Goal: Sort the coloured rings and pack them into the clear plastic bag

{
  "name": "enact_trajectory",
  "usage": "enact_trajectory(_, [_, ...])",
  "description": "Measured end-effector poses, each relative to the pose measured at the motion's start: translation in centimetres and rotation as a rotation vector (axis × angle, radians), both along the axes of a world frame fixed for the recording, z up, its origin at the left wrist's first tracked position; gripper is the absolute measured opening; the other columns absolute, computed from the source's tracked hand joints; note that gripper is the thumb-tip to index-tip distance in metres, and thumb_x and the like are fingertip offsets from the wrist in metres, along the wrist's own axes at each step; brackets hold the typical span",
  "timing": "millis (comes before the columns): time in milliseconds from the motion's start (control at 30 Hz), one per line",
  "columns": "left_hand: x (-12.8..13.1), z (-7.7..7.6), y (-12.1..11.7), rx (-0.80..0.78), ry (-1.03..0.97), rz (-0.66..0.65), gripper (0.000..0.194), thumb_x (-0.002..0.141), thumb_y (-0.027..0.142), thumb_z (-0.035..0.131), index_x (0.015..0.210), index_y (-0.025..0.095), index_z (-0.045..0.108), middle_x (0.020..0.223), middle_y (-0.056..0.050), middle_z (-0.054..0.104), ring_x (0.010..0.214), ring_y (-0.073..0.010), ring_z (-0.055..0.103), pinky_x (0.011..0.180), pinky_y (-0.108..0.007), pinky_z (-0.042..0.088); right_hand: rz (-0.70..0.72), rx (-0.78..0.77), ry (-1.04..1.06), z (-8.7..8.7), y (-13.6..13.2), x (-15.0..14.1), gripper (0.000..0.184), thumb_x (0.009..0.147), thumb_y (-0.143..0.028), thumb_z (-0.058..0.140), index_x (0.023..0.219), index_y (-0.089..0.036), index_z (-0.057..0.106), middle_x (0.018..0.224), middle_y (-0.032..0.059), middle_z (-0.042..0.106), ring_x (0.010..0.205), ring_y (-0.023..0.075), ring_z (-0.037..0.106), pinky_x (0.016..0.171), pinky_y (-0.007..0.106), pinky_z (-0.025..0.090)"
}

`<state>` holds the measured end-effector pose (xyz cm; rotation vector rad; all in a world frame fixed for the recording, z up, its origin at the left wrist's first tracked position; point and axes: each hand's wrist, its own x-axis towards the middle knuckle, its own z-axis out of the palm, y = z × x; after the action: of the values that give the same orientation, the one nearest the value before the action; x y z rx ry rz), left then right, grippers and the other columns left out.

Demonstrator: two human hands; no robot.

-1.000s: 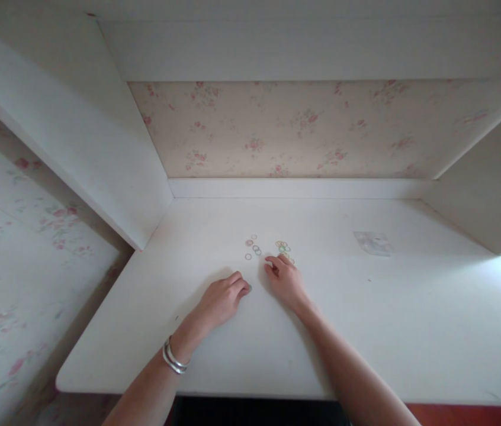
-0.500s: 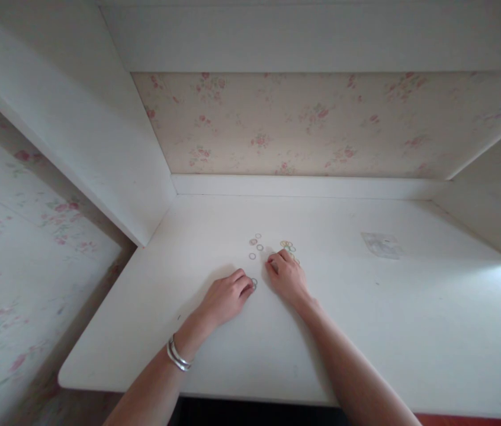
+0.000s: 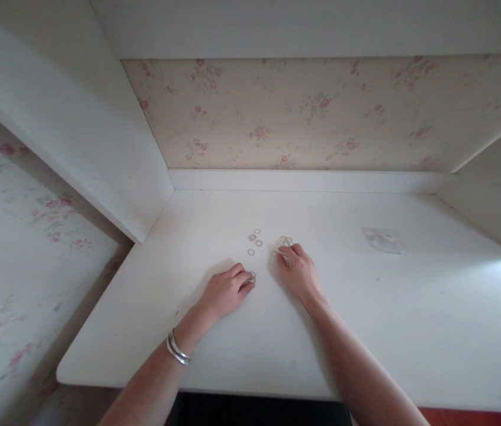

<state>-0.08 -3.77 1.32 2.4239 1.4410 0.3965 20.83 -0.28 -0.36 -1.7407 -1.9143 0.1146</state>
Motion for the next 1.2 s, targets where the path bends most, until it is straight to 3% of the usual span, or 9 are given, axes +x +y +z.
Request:
enact_trajectory(333, [0.1, -0.1, -0.1, -0.009, 0.047, -0.019, 0.023, 0.093, 0.028, 0.039, 0.094, 0.023, 0.062, 0.094, -0.002, 0.06, 0.077, -0.0129, 0.059, 0.067, -0.024, 0.045, 0.101, -0.05, -0.031, -0.7, 0.2, -0.1, 0.028, 0.09, -0.029, 0.042, 0.082, -0.022, 0.068, 0.088, 0.0075, 0.059, 0.074, 0.0161, 0.054, 0.069, 0.029, 0.038])
enact_trajectory(500, [-0.1, -0.5, 0.0, 0.023, 0.071, -0.022, 0.023, 0.094, 0.028, 0.037, 0.095, 0.022, 0.06, 0.094, -0.002, 0.059, 0.074, -0.0127, 0.059, 0.064, -0.023, 0.044, 0.124, -0.065, -0.044, -1.2, 0.4, -0.1, 0.025, 0.091, -0.028, 0.042, 0.086, -0.022, 0.066, 0.09, 0.0068, 0.058, 0.075, 0.016, 0.054, 0.068, 0.028, 0.038])
enact_trajectory(700, [-0.2, -0.6, 0.1, 0.038, 0.025, -0.008, 0.023, 0.095, 0.029, 0.036, 0.096, 0.023, 0.058, 0.096, 0.0, 0.058, 0.076, -0.012, 0.059, 0.067, -0.023, 0.045, 0.187, 0.011, 0.079, -0.9, -0.3, -0.5, 0.025, 0.092, -0.029, 0.042, 0.091, -0.021, 0.066, 0.089, 0.006, 0.057, 0.08, 0.0158, 0.054, 0.074, 0.028, 0.04])
enact_trajectory(967, [-1.1, 0.3, 0.7, 0.102, -0.204, 0.228, 0.02, 0.094, 0.028, 0.036, 0.091, 0.02, 0.054, 0.09, -0.002, 0.056, 0.078, -0.0122, 0.057, 0.071, -0.023, 0.045, 0.481, 0.006, 0.145, 0.4, -2.6, -2.2, 0.025, 0.092, -0.028, 0.042, 0.092, -0.022, 0.066, 0.087, 0.0053, 0.056, 0.079, 0.0149, 0.053, 0.074, 0.028, 0.042])
enact_trajectory(1200, [-1.0, -0.2, 0.9, 0.085, -0.216, 0.219, 0.016, 0.093, 0.028, 0.04, 0.092, 0.022, 0.055, 0.091, -0.001, 0.057, 0.077, -0.0121, 0.057, 0.072, -0.023, 0.046, 0.566, 0.037, 0.068, -0.2, -2.8, -3.2, 0.021, 0.092, -0.023, 0.045, 0.093, -0.022, 0.066, 0.088, 0.0049, 0.057, 0.08, 0.0146, 0.053, 0.075, 0.029, 0.041])
